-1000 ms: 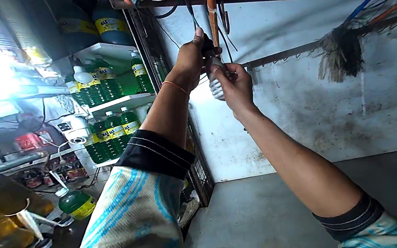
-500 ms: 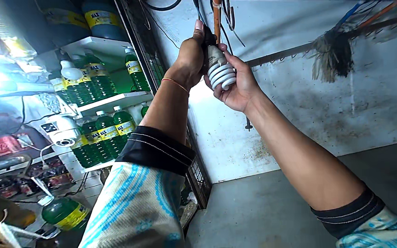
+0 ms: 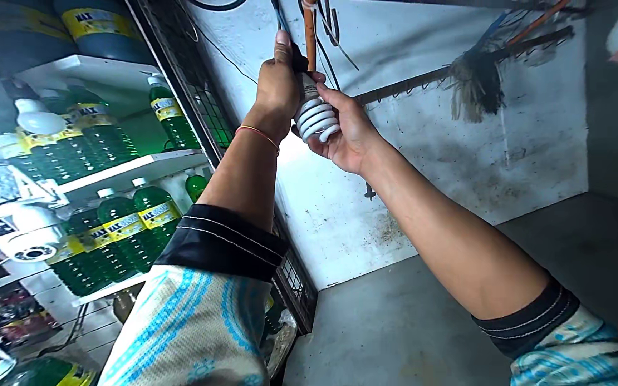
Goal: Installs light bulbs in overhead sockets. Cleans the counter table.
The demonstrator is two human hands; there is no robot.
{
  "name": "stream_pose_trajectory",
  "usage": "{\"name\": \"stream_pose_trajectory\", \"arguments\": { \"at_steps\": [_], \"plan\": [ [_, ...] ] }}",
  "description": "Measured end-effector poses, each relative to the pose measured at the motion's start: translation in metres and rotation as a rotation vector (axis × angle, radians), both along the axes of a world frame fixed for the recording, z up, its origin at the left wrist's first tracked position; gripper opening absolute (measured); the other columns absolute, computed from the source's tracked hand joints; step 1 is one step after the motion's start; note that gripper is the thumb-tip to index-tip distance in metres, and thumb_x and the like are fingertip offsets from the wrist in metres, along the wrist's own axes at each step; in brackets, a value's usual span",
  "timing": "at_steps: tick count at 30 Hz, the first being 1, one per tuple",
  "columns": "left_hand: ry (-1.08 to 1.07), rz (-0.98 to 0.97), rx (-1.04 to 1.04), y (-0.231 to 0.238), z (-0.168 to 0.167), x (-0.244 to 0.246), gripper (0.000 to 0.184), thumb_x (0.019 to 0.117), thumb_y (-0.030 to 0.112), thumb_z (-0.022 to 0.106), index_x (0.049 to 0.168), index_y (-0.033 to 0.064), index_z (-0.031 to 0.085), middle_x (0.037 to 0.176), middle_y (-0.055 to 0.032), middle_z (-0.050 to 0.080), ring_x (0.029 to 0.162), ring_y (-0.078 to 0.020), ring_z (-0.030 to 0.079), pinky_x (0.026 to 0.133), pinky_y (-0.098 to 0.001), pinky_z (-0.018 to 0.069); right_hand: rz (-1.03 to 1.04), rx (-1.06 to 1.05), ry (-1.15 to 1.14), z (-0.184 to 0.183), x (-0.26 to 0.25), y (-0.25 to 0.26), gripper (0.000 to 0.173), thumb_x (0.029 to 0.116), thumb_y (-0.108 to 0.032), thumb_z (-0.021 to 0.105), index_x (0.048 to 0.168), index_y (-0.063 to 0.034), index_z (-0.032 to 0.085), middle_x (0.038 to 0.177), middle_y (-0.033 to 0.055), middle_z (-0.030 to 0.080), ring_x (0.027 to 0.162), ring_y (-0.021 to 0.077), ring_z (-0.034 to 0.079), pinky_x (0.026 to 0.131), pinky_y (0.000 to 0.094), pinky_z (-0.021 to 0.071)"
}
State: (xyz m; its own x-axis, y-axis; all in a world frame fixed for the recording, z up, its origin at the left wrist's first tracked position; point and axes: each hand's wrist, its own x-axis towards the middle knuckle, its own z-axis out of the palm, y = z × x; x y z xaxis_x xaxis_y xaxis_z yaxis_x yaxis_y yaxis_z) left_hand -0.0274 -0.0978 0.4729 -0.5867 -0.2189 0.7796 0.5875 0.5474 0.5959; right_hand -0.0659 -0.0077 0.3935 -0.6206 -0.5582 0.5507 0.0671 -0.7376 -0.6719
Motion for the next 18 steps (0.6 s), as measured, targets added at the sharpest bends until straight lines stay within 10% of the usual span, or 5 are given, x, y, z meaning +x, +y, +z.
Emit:
{"name": "stream_pose_trajectory", "arguments": {
  "at_steps": [5,11,18],
  "plan": [
    [0.009,-0.123,0.04,0.003,0.0,0.001,0.054,0.1127,0.047,0.02,0.1,0.0084,0.055,0.079,-0.0039,0.072,0.071,-0.0159,0.072,0.065,-0.0309,0.0604,-0.171,0.018,0.08,-0.003,0.003,-0.004,0.041,0.097,-0.043,0.068,0.122,-0.0106,0.063,0.102,0.0085,0.064,0.086,0.0178,0.065,0.069,0.0308,0.0566],
    [-0.085,-0.144,0.049,0.005,0.001,0.014,0.066,0.1101,0.055,0.012,0.11,0.0081,0.059,0.084,-0.0062,0.075,0.073,-0.0177,0.073,0.065,-0.0343,0.0607,-0.029,-0.039,-0.072,0.004,0.011,-0.004,0.046,0.1043,-0.057,0.035,0.119,-0.0175,0.055,0.096,0.0106,0.065,0.074,0.0205,0.066,0.055,0.0292,0.0528],
    [0.053,0.277,-0.228,-0.011,0.005,0.005,0.062,0.1124,0.048,0.019,0.099,0.0068,0.063,0.087,-0.0039,0.064,0.081,-0.0134,0.065,0.077,-0.038,0.0532,-0.17,0.016,0.042,0.003,0.018,-0.017,0.056,0.1032,-0.054,0.052,0.133,-0.0073,0.055,0.115,0.016,0.061,0.1,0.0272,0.066,0.083,0.0435,0.0592]
  ]
}}
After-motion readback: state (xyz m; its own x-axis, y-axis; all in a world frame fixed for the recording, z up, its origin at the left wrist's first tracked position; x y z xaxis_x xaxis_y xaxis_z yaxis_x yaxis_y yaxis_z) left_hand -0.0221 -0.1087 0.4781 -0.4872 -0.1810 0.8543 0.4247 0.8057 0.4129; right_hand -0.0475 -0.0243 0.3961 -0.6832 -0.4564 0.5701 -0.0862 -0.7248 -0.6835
